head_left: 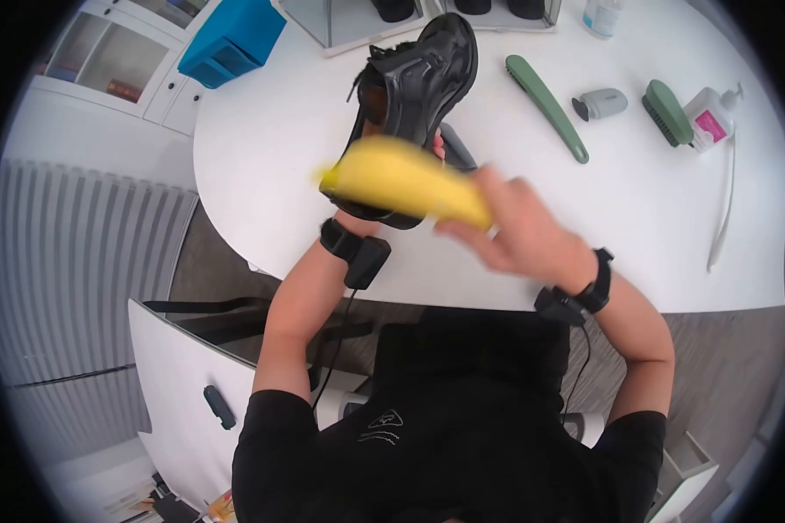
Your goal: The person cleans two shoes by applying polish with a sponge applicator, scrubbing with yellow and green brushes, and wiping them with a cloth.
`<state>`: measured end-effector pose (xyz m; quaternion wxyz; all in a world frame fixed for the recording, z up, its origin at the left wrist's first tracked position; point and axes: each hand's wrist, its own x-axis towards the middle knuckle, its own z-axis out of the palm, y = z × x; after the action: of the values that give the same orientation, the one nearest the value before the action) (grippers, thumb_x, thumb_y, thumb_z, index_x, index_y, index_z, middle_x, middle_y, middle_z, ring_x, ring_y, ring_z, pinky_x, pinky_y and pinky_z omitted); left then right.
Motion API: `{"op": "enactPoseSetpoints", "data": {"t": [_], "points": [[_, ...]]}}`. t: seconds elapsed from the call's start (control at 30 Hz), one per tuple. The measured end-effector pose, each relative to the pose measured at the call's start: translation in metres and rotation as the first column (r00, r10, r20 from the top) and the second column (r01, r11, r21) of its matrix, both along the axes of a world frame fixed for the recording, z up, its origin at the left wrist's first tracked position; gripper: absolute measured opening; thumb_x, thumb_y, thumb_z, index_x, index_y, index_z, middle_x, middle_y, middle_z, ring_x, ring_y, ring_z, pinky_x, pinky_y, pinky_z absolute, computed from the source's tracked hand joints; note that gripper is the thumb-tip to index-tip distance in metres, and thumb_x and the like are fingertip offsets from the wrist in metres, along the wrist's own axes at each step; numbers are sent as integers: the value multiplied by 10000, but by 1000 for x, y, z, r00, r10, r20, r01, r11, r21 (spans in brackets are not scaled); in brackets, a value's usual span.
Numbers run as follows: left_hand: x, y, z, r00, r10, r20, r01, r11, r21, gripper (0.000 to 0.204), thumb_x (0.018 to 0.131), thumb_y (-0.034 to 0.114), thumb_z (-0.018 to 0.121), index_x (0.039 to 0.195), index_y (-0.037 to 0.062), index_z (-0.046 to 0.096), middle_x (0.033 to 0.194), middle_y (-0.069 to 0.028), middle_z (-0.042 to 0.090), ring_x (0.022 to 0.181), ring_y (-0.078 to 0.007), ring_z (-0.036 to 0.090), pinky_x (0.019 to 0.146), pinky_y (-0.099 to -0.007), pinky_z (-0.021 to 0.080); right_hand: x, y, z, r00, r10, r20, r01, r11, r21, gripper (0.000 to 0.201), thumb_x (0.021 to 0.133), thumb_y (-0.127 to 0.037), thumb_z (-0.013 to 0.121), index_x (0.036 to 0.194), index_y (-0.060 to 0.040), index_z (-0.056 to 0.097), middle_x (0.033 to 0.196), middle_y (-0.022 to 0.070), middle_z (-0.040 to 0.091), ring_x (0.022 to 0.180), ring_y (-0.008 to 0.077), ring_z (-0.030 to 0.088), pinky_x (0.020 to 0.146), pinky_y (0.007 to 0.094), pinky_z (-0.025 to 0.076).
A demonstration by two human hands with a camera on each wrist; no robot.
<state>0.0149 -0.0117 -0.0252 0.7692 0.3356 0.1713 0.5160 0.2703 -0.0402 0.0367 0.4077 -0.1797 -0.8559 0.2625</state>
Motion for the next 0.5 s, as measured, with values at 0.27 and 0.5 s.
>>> {"op": "enactPoseSetpoints", "data": {"t": [0.27, 0.5], "points": [[10, -17, 18, 983, 137, -118, -144, 988, -49, 517, 1095, 278, 582, 1512, -13, 488, 1349, -178, 634, 1216, -264, 649, 1039, -339, 549, -5, -3, -10, 999, 19, 51, -21, 999, 36, 338, 942, -203, 808, 1029, -25, 534, 665, 114, 603, 517, 327, 612, 496, 387, 468], [1, -10, 9, 985, 172, -15, -171, 984, 58, 511, 1106, 297, 557, 1507, -11, 480, 1397, -208, 591, 1325, -302, 571, 1145, -384, 496, 6, 20, -15, 969, -226, -100, 197, 950, -241, 354, 987, -187, 762, 1079, -5, 473, 694, 161, 636, 558, 398, 657, 510, 421, 506]]}}
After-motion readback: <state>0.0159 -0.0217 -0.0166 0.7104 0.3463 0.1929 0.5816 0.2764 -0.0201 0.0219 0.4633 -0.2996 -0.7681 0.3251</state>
